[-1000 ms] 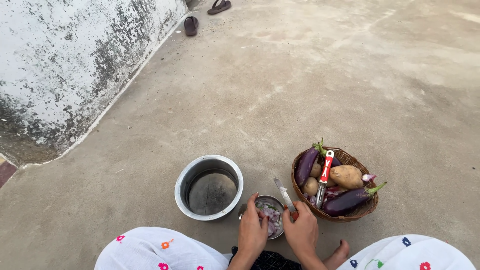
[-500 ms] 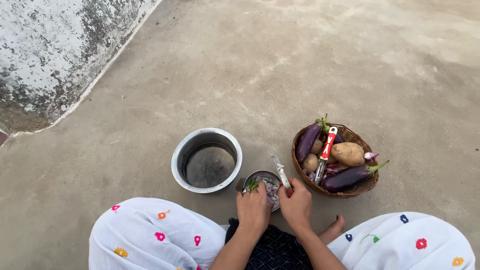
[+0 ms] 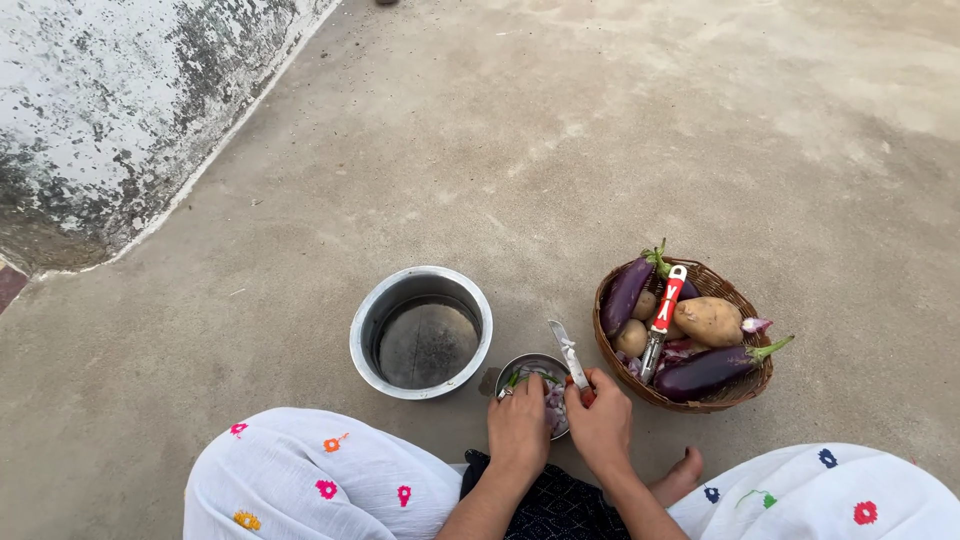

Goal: Peeling and cutting an onion with a knife while sitting on the floor.

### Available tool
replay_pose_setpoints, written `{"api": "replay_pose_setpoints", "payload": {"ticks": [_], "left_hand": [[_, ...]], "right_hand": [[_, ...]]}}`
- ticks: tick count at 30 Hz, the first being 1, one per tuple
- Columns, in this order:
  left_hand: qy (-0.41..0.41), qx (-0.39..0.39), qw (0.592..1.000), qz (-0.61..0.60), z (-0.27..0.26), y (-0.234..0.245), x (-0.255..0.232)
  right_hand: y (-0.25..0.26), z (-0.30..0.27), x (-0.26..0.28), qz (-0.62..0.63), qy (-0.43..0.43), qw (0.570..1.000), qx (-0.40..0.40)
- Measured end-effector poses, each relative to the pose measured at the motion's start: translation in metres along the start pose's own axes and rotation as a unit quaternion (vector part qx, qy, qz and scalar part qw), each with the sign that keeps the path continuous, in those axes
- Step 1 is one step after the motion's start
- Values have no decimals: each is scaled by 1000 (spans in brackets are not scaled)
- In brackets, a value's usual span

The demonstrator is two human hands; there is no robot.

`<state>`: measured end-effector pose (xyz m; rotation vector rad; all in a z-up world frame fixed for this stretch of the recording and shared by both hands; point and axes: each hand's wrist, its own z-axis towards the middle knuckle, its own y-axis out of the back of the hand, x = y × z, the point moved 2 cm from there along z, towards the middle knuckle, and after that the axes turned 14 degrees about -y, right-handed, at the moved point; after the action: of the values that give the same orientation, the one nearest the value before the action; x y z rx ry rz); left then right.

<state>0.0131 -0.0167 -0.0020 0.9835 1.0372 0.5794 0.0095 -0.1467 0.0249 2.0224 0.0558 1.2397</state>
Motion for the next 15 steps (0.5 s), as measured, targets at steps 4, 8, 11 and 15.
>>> {"api": "replay_pose_setpoints", "payload": {"ticks": [4, 8, 11, 15], "left_hand": [[-11, 47, 999, 18, 7, 12, -8], [6, 94, 995, 15, 5, 14, -9], [-10, 75, 997, 26, 2, 8, -6], [5, 11, 997, -77, 2, 19, -13]], "right_hand": [[5, -2, 2, 17, 3, 1000, -6], [6, 1, -1, 58, 16, 998, -32], [5, 2, -5, 71, 10, 997, -28], [6, 4, -5, 60, 5, 998, -25]]}}
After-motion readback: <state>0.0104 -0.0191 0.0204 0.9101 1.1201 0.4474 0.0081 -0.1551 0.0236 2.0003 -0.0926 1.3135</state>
